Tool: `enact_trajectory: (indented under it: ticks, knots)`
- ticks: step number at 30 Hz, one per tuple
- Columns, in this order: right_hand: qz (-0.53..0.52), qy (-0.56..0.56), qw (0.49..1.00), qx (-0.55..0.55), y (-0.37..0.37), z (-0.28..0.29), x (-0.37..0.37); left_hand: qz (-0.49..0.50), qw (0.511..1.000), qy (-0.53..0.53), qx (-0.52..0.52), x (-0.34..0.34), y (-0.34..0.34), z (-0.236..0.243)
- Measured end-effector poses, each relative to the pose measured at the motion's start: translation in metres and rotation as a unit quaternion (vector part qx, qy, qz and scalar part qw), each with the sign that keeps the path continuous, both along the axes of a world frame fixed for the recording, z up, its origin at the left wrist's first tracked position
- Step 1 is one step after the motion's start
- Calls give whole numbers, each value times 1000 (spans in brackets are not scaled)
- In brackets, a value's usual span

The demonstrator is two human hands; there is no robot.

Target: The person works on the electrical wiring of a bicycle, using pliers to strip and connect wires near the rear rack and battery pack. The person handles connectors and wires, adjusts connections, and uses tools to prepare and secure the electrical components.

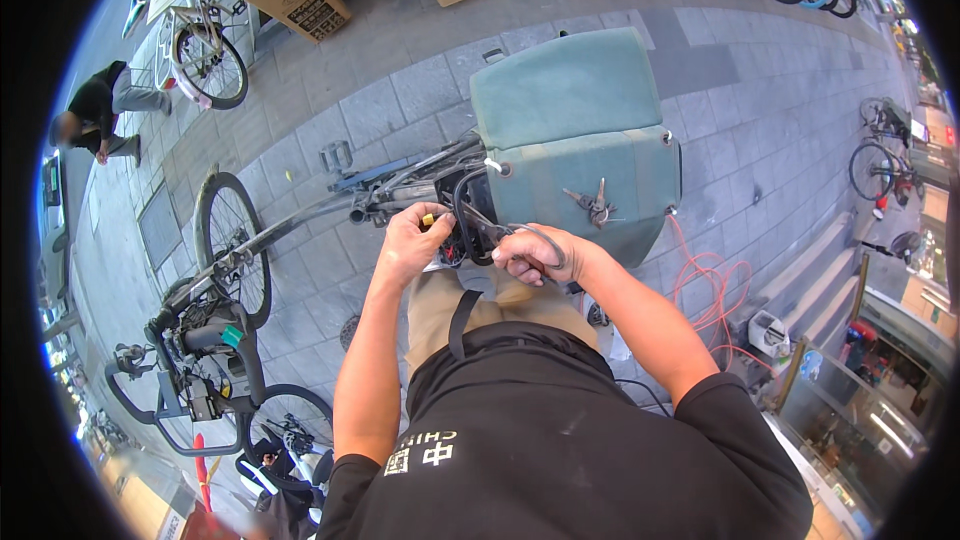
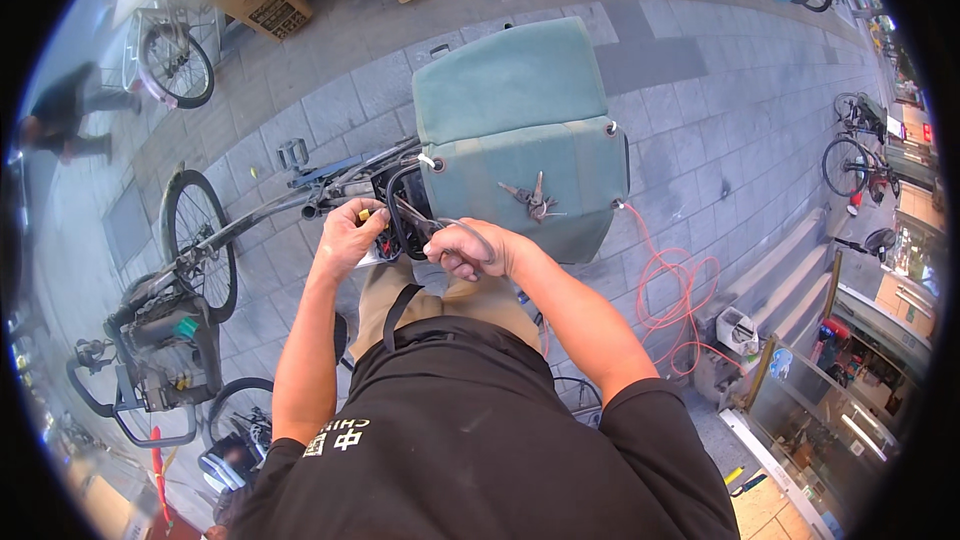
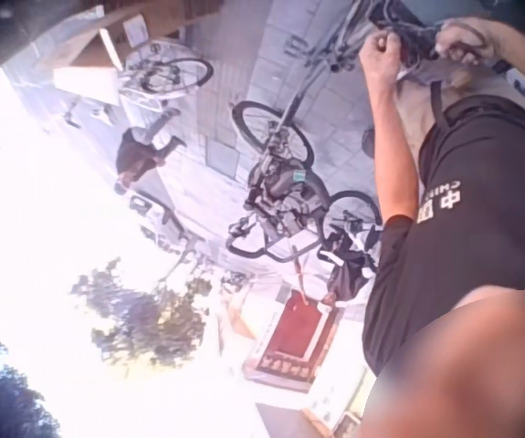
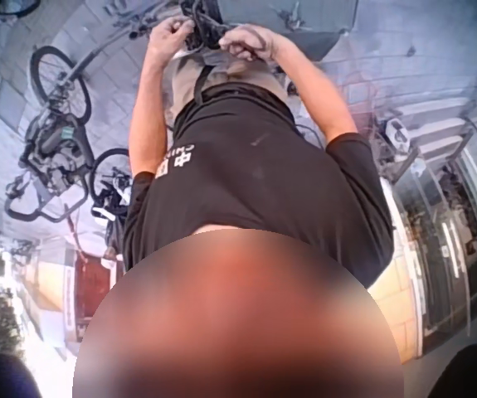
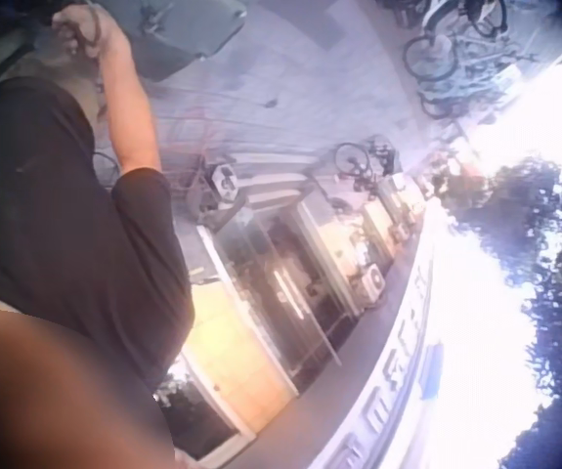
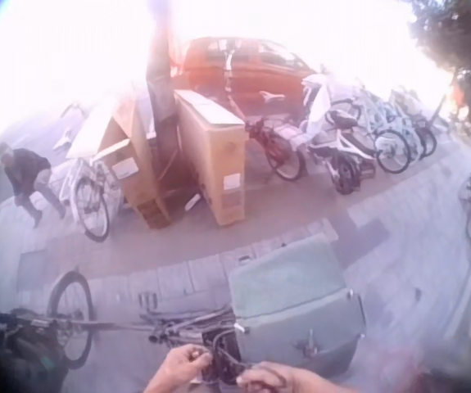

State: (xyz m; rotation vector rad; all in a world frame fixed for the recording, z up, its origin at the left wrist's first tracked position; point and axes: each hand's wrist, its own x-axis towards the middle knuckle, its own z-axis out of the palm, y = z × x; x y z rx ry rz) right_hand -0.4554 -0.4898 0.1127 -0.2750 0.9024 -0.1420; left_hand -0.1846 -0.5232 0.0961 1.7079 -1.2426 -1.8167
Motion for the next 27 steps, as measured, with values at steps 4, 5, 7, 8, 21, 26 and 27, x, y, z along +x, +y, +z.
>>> enact_trajectory:
  ticks: [4, 5, 7, 8, 21, 26, 27]
  knots:
    - [-6, 7, 1000, 8, 1, 2, 0, 8, 998, -59, -1, -9, -2, 7]
    - [-8, 6, 1000, 7, 1, 1, -1, 11, 998, -62, -5, -10, -1, 8]
    - [-11, 4, 1000, 6, 3, -2, -2, 11, 997, -71, -13, -11, 0, 8]
    - [-10, 3, 1000, 6, 3, -2, -2, 7, 997, -77, -18, -11, 2, 6]
    - [3, -1, 1000, 4, 1, -2, -3, 34, 998, 47, 27, -4, 0, 3]
    - [7, 6, 1000, 2, 3, -4, -3, 52, 998, 39, 23, -4, 5, -1]
    - [5, 8, 1000, 0, 2, -5, -3, 54, 998, 35, 22, -4, 5, -2]
